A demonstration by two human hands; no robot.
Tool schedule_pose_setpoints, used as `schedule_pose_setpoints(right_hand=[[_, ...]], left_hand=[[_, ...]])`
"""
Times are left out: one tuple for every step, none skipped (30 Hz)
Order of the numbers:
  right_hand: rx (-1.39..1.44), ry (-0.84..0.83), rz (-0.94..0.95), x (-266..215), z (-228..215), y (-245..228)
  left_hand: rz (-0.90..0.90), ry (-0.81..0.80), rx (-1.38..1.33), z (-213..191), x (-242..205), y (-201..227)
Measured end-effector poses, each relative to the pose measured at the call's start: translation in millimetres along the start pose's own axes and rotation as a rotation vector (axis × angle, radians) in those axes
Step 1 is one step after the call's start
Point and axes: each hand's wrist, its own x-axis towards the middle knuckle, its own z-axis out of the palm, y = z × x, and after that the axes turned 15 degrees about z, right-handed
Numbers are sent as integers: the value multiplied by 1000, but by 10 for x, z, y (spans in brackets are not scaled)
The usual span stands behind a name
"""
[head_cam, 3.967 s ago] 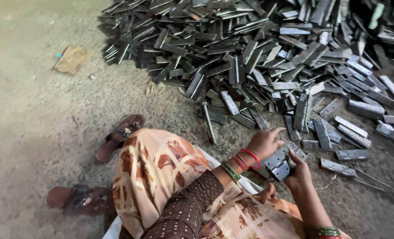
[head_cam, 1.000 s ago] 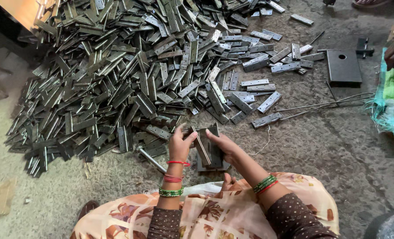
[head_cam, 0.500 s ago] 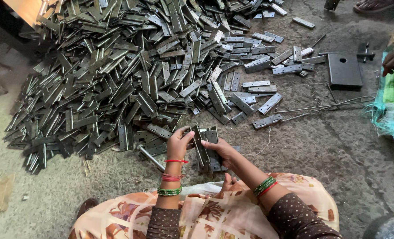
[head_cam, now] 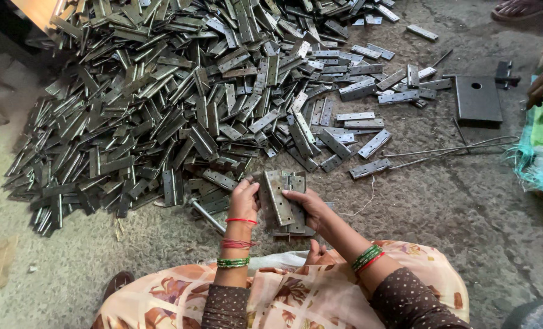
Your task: The person sits on the floor and assembles metal hinge components by hand. They pick up individual hinge parts from a large pile, align them, and insert pins to form complete hinges, then place the assembled units into a nearby container.
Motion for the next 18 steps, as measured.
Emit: schedule_pose_setpoints(right_hand=[[8,-9,-8,6,-10,-5],[17,-16,-16,7,-27,0],[21,-20,-21,8,-43,11],[25,-25,-26,12,-53,29],[30,-30,-31,18,-59,42],[28,-28,-34,28,-60,43],[27,-25,-36,38,-56,55],[25,-21,-42,49,-57,51],[27,-8,-50,62,-55,49],[31,7,-58,71,-55,54],[34,22,-66,78,-57,50],[26,21,-53,83,-51,54],[19,19,-41,86,-45,40],[13,16,-26,80,-33,48],[40,22,-7,70,-23,42],[67,31,15,31,-22,72],[94,40,36,-3,-17,97],[85,22,56,4,-8,37]], left_hand=[[30,-4,48,14,-1,-8],[59,-8,97,29,-8,-21],[88,-11,145,43,-21,-32],[103,-51,180,51,-40,-33],[118,-91,215,64,-54,-28],[136,-133,249,85,-54,-12],[161,-126,288,102,-66,16],[186,-120,326,135,-68,44],[212,-114,363,173,-72,79],[236,-130,407,215,-93,118],[261,-145,450,264,-117,162],[283,-161,497,319,-147,218],[287,-198,485,392,-178,264],[289,-233,475,463,-228,311],[292,-269,465,536,-275,352],[323,-263,644,599,-359,375],[353,-257,823,659,-417,392],[376,-249,1000,722,-408,409]])
